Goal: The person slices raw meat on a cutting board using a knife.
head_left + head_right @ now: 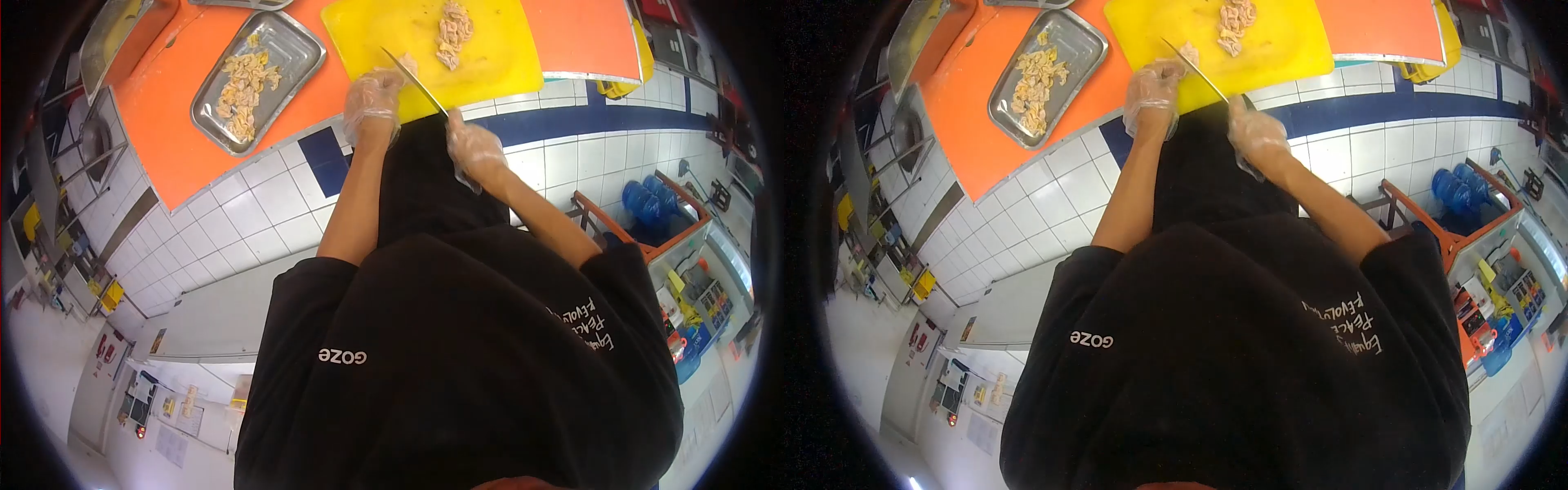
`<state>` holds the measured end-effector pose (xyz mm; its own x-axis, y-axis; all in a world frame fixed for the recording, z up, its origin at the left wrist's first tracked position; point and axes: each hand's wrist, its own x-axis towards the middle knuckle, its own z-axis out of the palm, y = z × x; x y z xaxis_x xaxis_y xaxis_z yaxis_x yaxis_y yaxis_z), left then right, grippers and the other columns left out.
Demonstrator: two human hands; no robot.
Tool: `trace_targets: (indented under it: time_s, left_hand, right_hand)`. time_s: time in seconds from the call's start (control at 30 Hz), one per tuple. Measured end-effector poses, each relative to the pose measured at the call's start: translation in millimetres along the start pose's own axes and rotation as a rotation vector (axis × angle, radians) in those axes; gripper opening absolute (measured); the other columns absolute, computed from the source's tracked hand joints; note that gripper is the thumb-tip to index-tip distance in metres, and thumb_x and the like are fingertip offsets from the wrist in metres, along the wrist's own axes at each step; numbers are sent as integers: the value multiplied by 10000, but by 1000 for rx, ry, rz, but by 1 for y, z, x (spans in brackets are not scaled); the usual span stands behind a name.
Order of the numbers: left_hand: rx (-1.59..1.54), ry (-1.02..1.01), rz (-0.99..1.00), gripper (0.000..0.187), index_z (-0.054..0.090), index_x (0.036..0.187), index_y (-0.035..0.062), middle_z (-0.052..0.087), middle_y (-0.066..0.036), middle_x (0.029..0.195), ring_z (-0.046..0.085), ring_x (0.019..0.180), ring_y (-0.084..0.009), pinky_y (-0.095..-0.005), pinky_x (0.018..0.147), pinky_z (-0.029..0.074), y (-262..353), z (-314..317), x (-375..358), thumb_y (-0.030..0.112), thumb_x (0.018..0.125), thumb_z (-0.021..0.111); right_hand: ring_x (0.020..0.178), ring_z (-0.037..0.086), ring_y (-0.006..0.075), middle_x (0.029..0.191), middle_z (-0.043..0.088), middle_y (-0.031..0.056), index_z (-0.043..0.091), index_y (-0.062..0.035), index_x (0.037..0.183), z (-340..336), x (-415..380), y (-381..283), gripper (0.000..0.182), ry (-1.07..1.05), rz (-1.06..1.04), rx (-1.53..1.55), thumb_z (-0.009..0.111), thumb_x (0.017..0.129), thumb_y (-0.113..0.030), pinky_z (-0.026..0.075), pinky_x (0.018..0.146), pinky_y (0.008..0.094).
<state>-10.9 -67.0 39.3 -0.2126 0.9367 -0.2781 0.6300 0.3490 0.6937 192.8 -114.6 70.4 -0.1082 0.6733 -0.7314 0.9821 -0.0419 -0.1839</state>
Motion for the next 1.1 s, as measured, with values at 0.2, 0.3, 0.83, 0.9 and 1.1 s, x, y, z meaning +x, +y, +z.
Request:
trace_targets:
  time_s: [0.2, 0.3, 0.83, 0.9, 1.1]
  left_hand:
    - [104, 41, 175, 214, 855, 1098, 99, 823, -168, 1098, 766, 1031, -398, -472, 907, 589, -19, 11, 2, 241, 962, 771]
    - [75, 55, 140, 245, 856, 1089, 85, 823, -169, 1090, 773, 1037, -375, -479, 915, 589, -18, 14, 4, 279, 952, 793]
    - [195, -102, -54, 547, 686, 1427, 135, 787, -211, 1262, 742, 1198, -401, -520, 1012, 576, -14, -1, 8, 453, 986, 753]
    - [102, -74, 74, 473, 697, 1383, 119, 770, -224, 1269, 730, 1207, -409, -526, 1012, 573, -31, 0, 12, 455, 1050, 663]
    - [280, -89, 31, 400, 728, 1297, 99, 763, -213, 1262, 717, 1203, -419, -528, 1002, 573, -18, -11, 14, 419, 1109, 580]
  right_hand:
    - [1143, 765, 462, 1180, 791, 278, 529, -26, 1301, -51, 58, -69, 266, 129, -154, 72, 544, 1039, -69, 599, 936, 562]
    - [1130, 772, 440, 1169, 795, 269, 531, -23, 1296, -51, 65, -71, 264, 147, -149, 3, 553, 1036, -61, 602, 922, 567]
    - [1087, 780, 470, 1150, 792, 286, 560, -64, 1352, -40, 49, -48, 300, 150, -122, 33, 425, 1120, -198, 603, 924, 582]
    - [1089, 779, 466, 1153, 792, 284, 558, -62, 1369, -45, 40, -39, 311, 150, -120, -6, 423, 1124, -198, 604, 921, 579]
    - [1081, 778, 456, 1143, 795, 269, 546, -63, 1456, -46, 46, 20, 374, 294, -30, -51, 411, 1142, -215, 601, 923, 574]
